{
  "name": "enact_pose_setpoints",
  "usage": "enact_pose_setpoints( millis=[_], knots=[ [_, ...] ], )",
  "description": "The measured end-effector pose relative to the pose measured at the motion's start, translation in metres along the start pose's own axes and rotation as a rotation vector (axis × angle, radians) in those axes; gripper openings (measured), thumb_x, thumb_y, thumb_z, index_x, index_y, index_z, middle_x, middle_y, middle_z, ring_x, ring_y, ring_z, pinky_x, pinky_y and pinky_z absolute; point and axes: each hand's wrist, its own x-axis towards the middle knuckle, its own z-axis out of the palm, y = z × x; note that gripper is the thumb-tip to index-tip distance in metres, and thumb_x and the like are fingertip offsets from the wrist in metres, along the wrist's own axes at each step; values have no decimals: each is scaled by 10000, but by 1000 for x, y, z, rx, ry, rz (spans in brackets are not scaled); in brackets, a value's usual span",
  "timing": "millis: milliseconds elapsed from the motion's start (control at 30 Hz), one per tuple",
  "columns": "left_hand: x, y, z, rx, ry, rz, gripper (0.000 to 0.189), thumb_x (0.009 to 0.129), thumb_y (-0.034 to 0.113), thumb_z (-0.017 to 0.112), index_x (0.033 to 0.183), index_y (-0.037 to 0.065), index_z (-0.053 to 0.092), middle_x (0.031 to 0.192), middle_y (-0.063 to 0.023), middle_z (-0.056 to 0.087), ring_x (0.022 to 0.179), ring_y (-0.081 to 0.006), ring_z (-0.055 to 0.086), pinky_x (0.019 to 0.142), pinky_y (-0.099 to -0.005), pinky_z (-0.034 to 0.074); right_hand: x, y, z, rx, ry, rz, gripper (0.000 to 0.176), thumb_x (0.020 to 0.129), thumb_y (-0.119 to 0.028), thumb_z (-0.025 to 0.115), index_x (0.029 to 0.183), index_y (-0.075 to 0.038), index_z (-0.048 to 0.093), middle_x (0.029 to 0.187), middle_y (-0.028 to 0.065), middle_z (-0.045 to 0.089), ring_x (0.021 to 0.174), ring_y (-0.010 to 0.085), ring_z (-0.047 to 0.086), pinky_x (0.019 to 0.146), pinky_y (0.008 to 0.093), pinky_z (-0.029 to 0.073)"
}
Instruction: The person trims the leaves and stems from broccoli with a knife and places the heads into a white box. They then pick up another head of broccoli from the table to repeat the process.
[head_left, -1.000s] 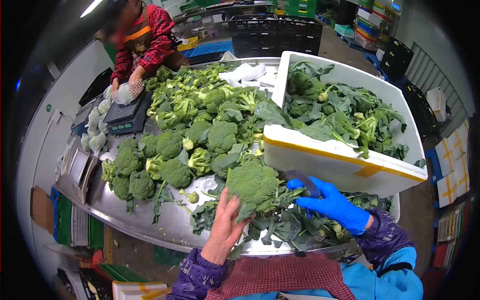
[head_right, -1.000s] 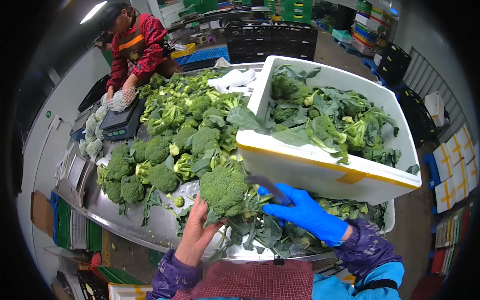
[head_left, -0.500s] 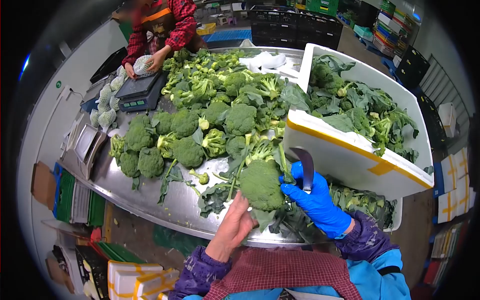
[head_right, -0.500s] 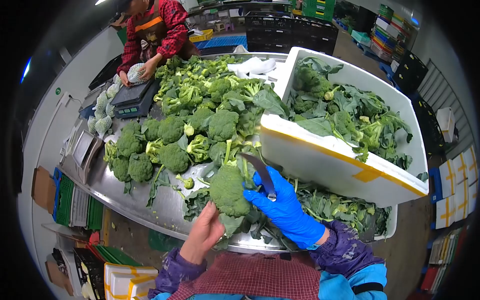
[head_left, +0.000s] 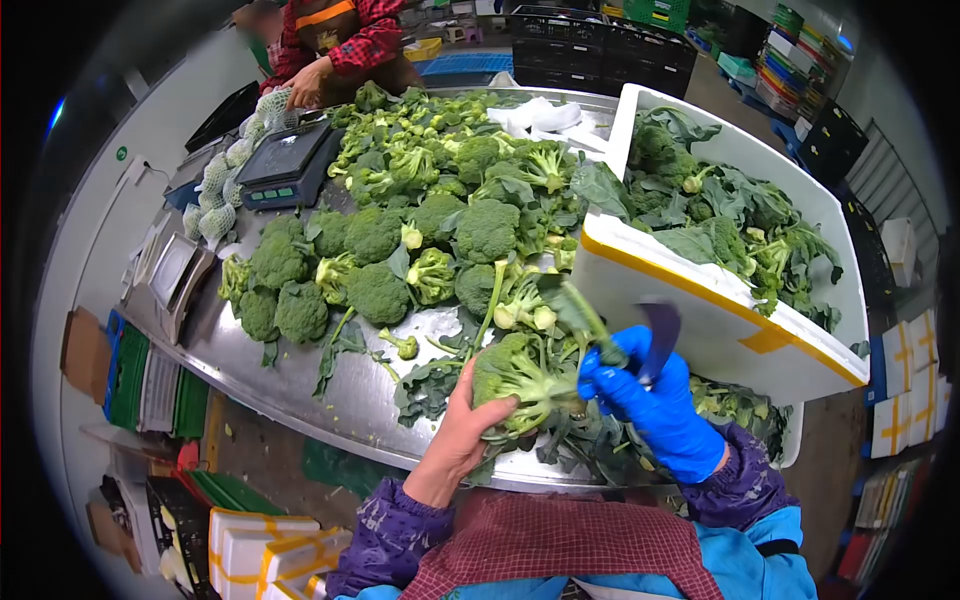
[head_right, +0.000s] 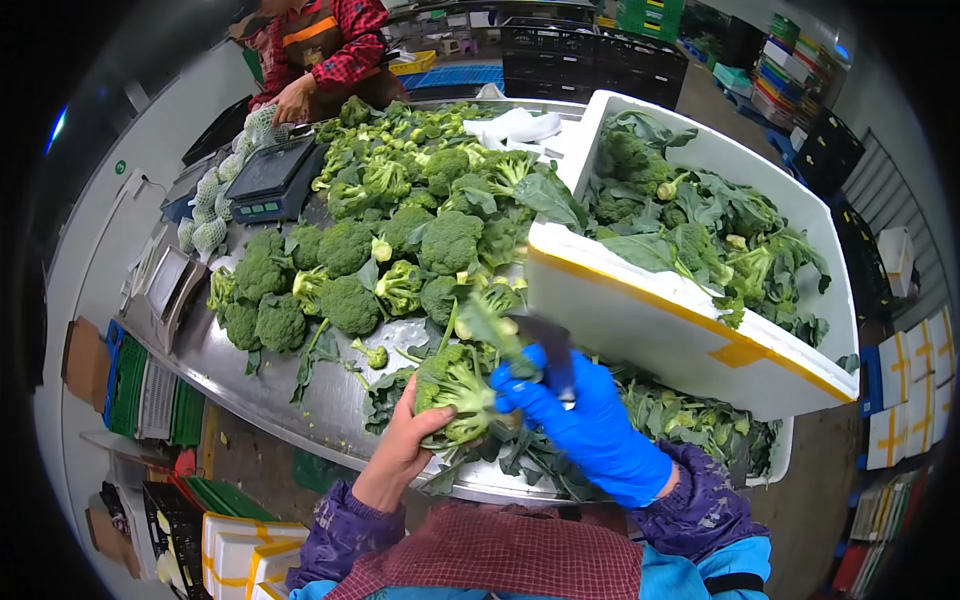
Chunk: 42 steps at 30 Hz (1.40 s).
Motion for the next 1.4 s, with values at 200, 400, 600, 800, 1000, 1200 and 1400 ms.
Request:
enact_pose_setpoints(
  millis=[200,400,600,800,1000,1200,1400],
  knots=[
    [-2,-17,-21,-290,37,-143,553,809,141,555,1292,48,300,1213,-161,458,1075,-304,515,807,-531,509,-3,6,-38,412,291,119,172,848,-168,604,969,-74,525,742,40,598,505,58,495,396,184,360],
    [-11,-13,-30,-356,175,-114,452,857,231,493,1246,31,379,1239,-171,463,1119,-335,482,892,-552,446,5,22,-52,-690,53,-229,349,778,-126,653,1113,-125,556,939,28,603,627,140,590,468,272,454],
    [-12,-14,-9,-384,140,-177,469,879,249,485,1268,28,344,1271,-178,427,1119,-338,479,934,-519,424,9,49,-24,-1360,-126,-514,452,720,-100,603,1156,-204,546,938,21,588,643,195,600,488,309,466],
    [-19,-18,2,-364,98,-199,464,890,234,494,1287,53,335,1269,-168,431,1142,-331,465,939,-536,411,24,53,-19,-1595,-68,-508,400,740,-108,561,1134,-174,542,867,41,586,634,202,594,492,320,459],
    [-28,-6,-12,-243,215,-27,437,869,213,521,1231,11,384,1205,-144,494,1042,-282,547,814,-469,513,31,98,-84,-1114,80,-155,288,778,-51,528,1057,-89,587,880,97,638,774,286,623,634,341,498],
    [-10,-12,12,-230,231,217,716,791,8,601,1340,150,164,1230,-131,386,1098,-236,465,880,-373,461,11,50,16,-559,-106,105,332,768,-359,669,901,-56,641,727,115,611,620,206,588,567,301,458],
    [-12,-1,12,-195,154,222,698,774,-25,596,1331,118,202,1216,-109,399,1112,-202,443,915,-334,420,15,60,7,-782,-196,-59,285,781,-365,647,886,-100,652,675,115,591,564,250,582,501,330,446]
  ],
)
